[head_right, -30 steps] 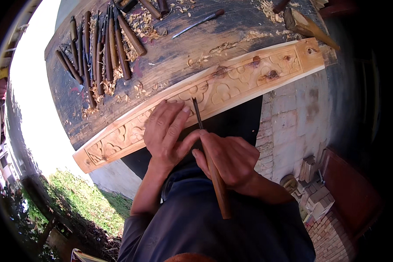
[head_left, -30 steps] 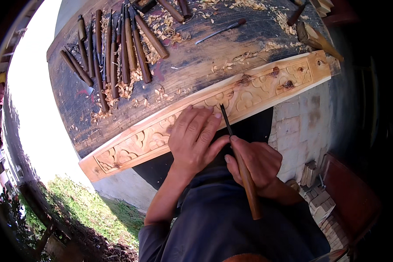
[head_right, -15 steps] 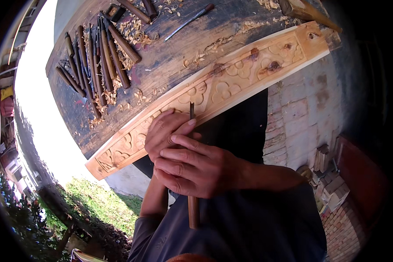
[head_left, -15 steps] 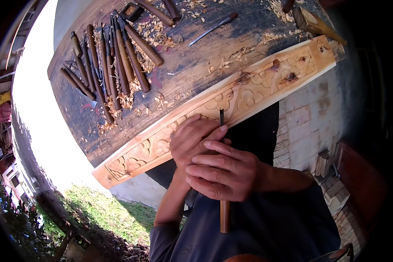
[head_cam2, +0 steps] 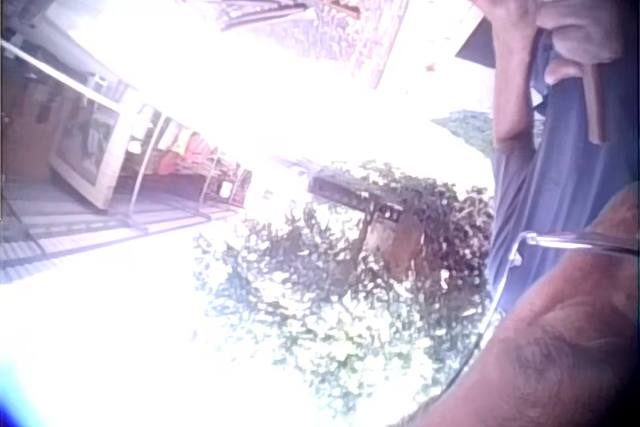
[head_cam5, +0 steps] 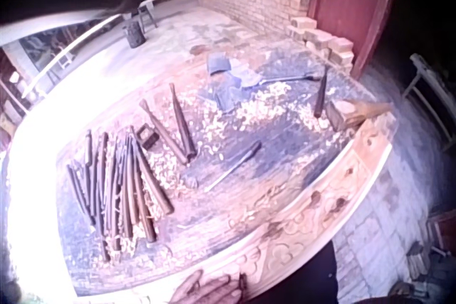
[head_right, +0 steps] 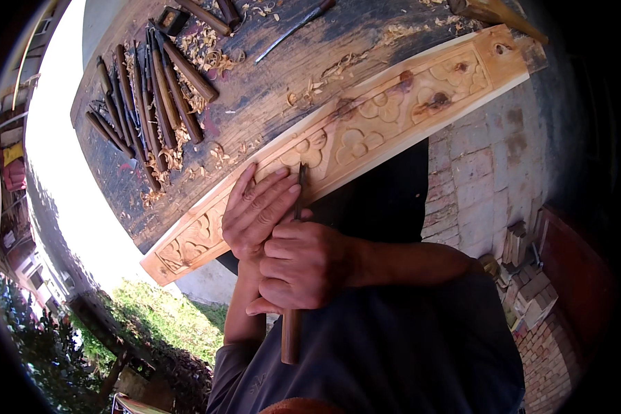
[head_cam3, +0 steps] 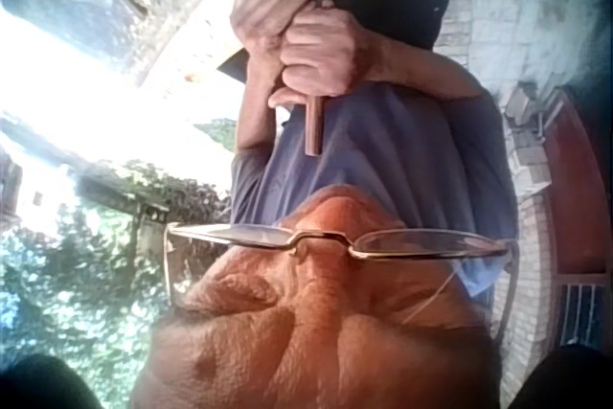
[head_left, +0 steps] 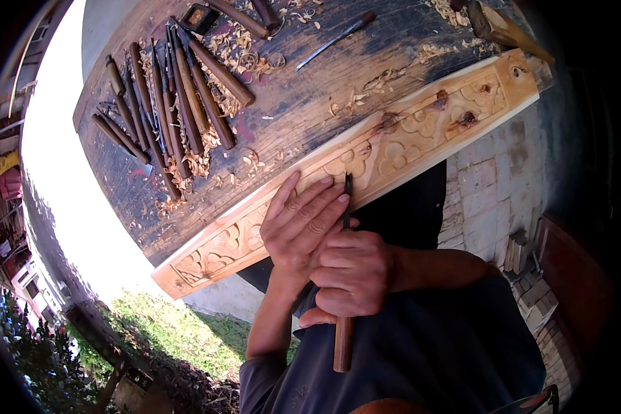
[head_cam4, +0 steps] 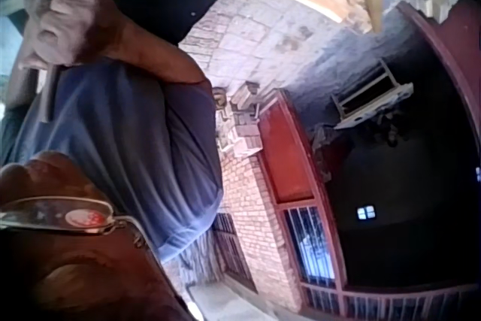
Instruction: The person carves a decorative floral pattern into a wooden beam using a chisel and hammer.
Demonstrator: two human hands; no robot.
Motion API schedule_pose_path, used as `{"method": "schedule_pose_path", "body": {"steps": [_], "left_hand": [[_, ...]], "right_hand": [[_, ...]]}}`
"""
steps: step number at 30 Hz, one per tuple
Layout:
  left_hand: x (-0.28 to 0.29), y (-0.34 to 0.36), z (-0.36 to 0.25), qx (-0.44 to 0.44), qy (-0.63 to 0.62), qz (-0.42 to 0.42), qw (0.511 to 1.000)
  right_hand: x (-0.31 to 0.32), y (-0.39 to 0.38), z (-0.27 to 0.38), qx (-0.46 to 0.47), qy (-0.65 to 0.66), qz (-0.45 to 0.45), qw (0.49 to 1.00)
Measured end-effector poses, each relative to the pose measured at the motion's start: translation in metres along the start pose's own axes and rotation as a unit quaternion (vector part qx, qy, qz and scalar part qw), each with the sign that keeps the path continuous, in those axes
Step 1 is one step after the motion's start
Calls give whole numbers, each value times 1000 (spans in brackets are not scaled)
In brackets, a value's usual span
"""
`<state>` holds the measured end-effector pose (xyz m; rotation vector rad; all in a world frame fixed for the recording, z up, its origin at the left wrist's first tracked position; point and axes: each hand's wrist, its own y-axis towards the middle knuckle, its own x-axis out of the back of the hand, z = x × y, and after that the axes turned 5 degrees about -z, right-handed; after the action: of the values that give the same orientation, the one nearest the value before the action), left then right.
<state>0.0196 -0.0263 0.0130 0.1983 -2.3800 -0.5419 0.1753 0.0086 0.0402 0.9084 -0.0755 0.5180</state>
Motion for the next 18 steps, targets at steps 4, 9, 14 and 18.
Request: {"method": "schedule_pose_path", "body": {"steps": [4, 9, 14, 18], "left_hand": [[1, 2, -2, 20, -4, 9, 1000], [1, -1, -3, 27, 5, 13, 1000], [0, -1, -2, 30, 3, 11, 999], [0, 0, -2, 31, 5, 13, 999]], "right_hand": [[0, 1, -4, 0, 7, -2, 1000], [4, 4, -7, -3, 21, 8, 1000], [3, 2, -6, -8, 19, 14, 1000], [4, 3, -7, -5, 21, 27, 999]]}}
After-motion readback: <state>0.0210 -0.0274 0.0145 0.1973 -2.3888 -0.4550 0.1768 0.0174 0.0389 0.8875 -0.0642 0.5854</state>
